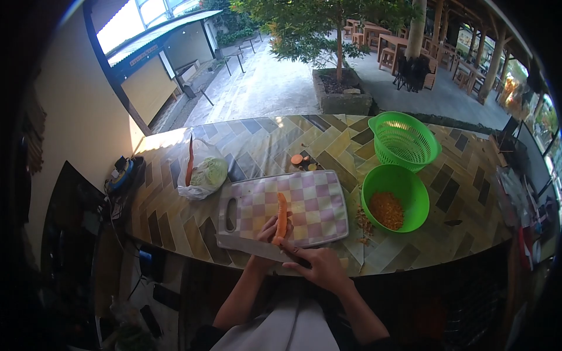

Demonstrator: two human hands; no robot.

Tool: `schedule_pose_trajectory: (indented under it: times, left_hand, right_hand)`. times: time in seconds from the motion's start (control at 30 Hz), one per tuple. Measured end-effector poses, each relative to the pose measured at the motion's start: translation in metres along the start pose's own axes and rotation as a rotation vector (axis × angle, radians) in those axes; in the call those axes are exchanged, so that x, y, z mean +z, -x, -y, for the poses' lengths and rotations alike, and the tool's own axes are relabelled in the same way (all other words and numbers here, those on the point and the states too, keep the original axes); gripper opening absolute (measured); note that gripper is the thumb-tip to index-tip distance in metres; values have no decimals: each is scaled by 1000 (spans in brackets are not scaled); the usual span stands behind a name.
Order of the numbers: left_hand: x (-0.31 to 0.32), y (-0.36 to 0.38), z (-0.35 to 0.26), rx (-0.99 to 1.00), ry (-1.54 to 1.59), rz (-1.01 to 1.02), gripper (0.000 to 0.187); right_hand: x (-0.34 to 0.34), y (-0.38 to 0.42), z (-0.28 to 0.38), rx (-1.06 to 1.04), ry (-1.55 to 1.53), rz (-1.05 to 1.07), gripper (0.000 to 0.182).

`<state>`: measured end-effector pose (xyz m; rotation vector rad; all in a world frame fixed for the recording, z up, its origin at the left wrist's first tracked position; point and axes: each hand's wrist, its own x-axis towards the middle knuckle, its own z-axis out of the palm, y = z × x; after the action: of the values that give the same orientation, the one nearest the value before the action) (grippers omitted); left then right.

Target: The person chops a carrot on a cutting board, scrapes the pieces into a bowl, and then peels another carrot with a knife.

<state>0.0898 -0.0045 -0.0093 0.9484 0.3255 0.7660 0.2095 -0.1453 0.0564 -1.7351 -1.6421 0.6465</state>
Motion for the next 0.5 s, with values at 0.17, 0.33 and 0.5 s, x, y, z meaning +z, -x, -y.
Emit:
schedule_pose_trajectory:
  times: [0.17,0.33,0.5]
  left_hand:
    - [-13,-4,1,-96,154,109,37]
    - [-13,-4,2,-22,-17,142,38]
    - [-3,-2,-7,-154,51,60,43]
  right_hand:
    - [0,-2,-2,-13,100,58,63]
    - [3,-4,-5,-7,50,81,61]
    - [7,-7,-12,-18,-85,123,60]
